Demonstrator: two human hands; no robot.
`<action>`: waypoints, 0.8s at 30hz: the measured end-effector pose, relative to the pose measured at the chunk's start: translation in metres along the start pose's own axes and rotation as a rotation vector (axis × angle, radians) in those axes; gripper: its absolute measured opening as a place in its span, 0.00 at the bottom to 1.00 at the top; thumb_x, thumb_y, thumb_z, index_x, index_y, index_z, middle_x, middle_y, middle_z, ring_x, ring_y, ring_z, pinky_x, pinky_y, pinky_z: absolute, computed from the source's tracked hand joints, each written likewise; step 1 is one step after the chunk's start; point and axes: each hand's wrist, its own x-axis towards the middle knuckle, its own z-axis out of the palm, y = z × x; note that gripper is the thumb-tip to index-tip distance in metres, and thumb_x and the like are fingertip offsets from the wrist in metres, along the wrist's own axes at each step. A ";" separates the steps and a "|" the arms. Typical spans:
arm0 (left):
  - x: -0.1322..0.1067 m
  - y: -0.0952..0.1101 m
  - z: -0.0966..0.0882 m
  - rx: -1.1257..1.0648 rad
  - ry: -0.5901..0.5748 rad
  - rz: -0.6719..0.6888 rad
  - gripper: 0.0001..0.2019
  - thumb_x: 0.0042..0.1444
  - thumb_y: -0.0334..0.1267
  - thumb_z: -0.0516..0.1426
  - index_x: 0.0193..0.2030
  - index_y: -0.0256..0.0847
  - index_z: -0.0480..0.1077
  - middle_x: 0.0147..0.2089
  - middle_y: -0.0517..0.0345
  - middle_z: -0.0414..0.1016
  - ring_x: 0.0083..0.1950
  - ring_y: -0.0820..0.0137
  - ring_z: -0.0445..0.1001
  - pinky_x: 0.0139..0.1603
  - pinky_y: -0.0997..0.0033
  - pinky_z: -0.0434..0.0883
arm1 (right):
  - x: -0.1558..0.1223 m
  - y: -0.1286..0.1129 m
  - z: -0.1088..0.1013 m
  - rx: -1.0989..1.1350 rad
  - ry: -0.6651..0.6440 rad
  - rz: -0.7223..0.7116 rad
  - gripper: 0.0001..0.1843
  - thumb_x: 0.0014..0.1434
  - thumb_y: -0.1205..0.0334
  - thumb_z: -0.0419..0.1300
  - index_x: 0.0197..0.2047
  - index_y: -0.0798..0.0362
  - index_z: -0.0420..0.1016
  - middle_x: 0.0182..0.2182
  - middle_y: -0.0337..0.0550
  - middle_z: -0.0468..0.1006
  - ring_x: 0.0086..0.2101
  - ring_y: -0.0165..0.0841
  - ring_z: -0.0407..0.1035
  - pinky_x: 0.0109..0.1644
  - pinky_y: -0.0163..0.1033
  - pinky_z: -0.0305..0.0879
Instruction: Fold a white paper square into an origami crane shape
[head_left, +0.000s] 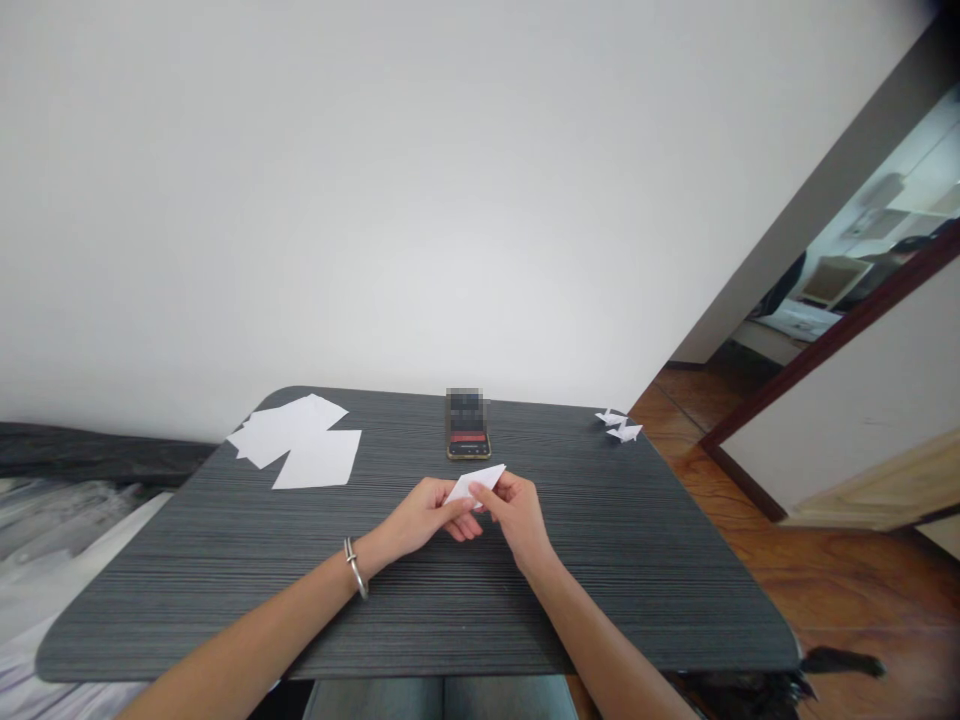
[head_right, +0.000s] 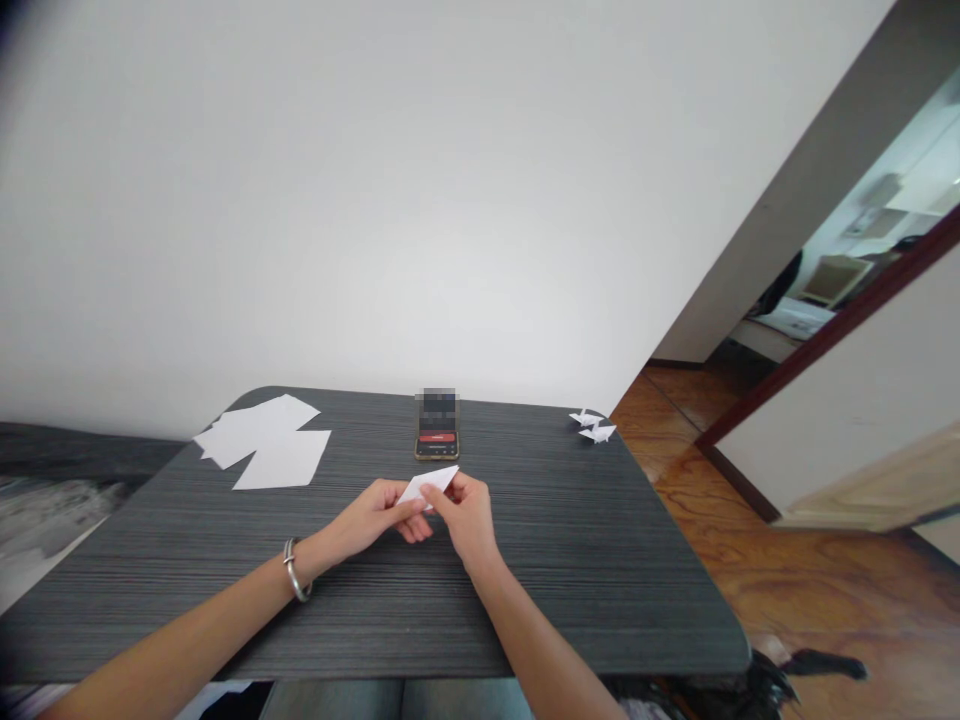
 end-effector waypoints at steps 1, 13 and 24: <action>0.000 0.000 0.000 0.004 0.001 -0.004 0.18 0.47 0.47 0.58 0.32 0.30 0.69 0.26 0.49 0.77 0.26 0.70 0.74 0.29 0.73 0.70 | 0.000 0.000 0.000 0.005 0.013 0.001 0.09 0.45 0.59 0.62 0.27 0.58 0.75 0.18 0.38 0.72 0.18 0.25 0.59 0.19 0.30 0.50; 0.001 0.003 -0.002 -0.024 0.056 0.033 0.16 0.50 0.46 0.56 0.33 0.31 0.68 0.27 0.51 0.76 0.28 0.72 0.73 0.27 0.76 0.69 | 0.004 0.005 -0.007 0.120 0.180 0.002 0.13 0.46 0.57 0.63 0.29 0.59 0.74 0.19 0.38 0.71 0.18 0.23 0.56 0.18 0.29 0.49; -0.002 0.004 -0.005 0.104 0.194 0.229 0.12 0.51 0.43 0.55 0.34 0.32 0.67 0.28 0.54 0.74 0.29 0.72 0.72 0.29 0.74 0.69 | 0.004 0.008 -0.004 0.151 0.083 0.070 0.13 0.45 0.57 0.64 0.29 0.60 0.76 0.18 0.39 0.72 0.19 0.26 0.63 0.20 0.30 0.56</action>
